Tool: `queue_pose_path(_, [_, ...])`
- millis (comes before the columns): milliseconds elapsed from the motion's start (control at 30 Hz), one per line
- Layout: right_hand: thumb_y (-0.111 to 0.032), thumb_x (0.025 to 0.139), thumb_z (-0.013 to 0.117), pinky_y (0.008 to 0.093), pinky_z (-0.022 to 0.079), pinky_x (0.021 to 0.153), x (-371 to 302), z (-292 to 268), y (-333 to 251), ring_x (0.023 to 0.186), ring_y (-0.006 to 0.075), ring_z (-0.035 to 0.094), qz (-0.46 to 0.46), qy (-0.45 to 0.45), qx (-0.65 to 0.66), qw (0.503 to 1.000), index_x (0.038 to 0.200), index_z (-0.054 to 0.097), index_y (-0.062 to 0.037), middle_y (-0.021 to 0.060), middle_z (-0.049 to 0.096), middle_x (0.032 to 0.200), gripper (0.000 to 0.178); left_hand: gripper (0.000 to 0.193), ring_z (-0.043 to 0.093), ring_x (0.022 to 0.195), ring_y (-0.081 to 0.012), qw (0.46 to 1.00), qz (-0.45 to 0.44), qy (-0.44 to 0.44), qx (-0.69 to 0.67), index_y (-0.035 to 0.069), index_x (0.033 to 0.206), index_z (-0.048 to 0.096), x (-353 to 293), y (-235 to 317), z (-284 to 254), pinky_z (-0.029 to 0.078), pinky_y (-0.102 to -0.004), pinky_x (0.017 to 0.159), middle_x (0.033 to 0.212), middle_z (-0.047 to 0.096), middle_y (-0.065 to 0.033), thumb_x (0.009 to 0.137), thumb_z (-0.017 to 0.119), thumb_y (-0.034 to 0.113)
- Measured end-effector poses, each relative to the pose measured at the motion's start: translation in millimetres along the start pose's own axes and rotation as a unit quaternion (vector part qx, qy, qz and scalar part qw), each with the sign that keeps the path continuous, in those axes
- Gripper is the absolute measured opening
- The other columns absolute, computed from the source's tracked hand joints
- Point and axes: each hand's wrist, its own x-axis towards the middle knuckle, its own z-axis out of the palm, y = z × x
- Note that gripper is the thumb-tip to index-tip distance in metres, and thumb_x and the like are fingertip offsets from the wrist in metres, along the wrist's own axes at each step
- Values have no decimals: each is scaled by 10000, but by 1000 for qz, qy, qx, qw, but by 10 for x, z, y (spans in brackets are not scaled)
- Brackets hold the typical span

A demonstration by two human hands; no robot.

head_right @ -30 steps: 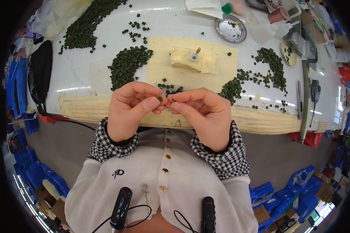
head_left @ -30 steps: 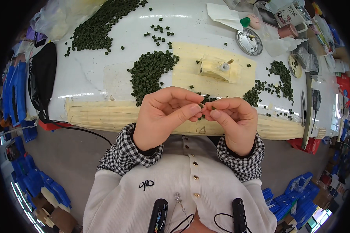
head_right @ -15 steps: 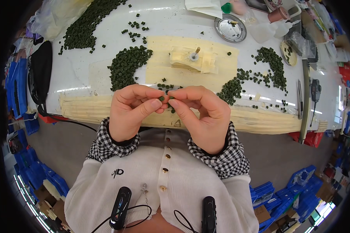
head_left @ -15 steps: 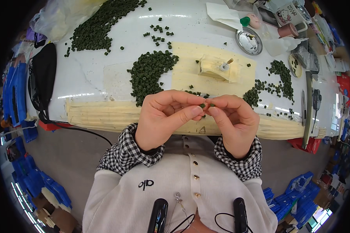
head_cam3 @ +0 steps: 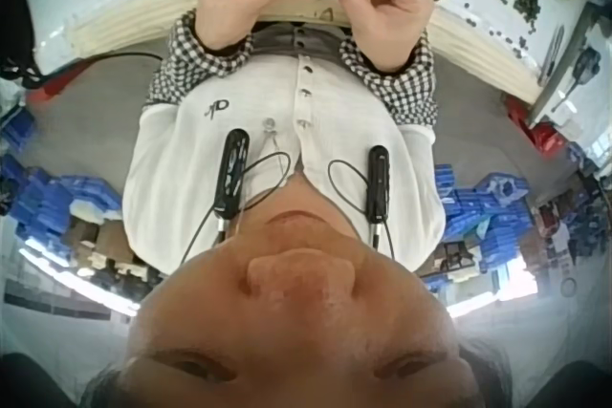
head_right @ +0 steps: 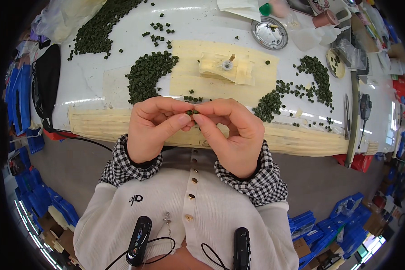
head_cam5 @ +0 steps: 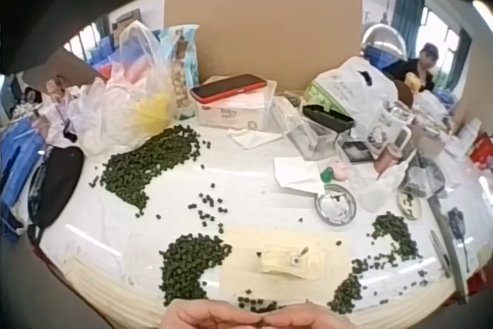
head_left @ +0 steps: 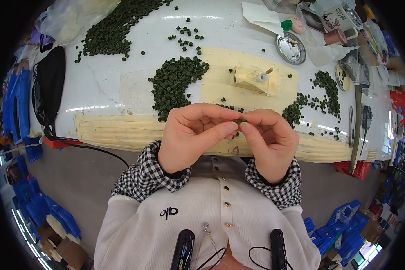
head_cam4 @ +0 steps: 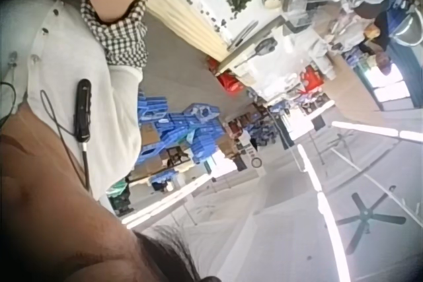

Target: Manually assembling or sorting small green plastic toy components on a workbench.

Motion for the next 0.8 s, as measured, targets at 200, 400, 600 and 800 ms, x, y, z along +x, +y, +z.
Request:
queue_pose_path(200, [100,826,628,257,533,785,-16,12,33,875,146,645,-6,8,1,1000,999,621,67,118,646,967,176,184,627,832,-100,1000,-5,9,13,-40,1048,663,2,5,6,521,-222,764,947,681,-92,868,645,-4])
queue_pose_path(400, [99,828,629,255,526,781,-33,28,51,864,144,641,-10,21,8,1000,992,620,64,122,645,965,169,170,626,833,-101,999,23,9,22,-36,1036,669,0,-18,24,520,-223,764,942,677,-88,870,644,-3])
queue_pose_path(600, [102,819,634,255,518,781,-51,32,87,881,146,629,-25,23,5,999,991,633,55,118,650,965,178,165,627,841,-104,998,30,17,44,-40,1032,668,-17,-22,24,522,-227,763,948,677,-92,873,638,-10])
queue_pose_path(800, [107,800,646,262,516,775,-57,47,110,874,180,644,-85,23,-66,994,996,652,46,147,659,999,205,151,632,837,-104,998,35,36,25,-48,1022,661,-3,-28,53,525,-222,747,953,685,-101,881,631,-4])
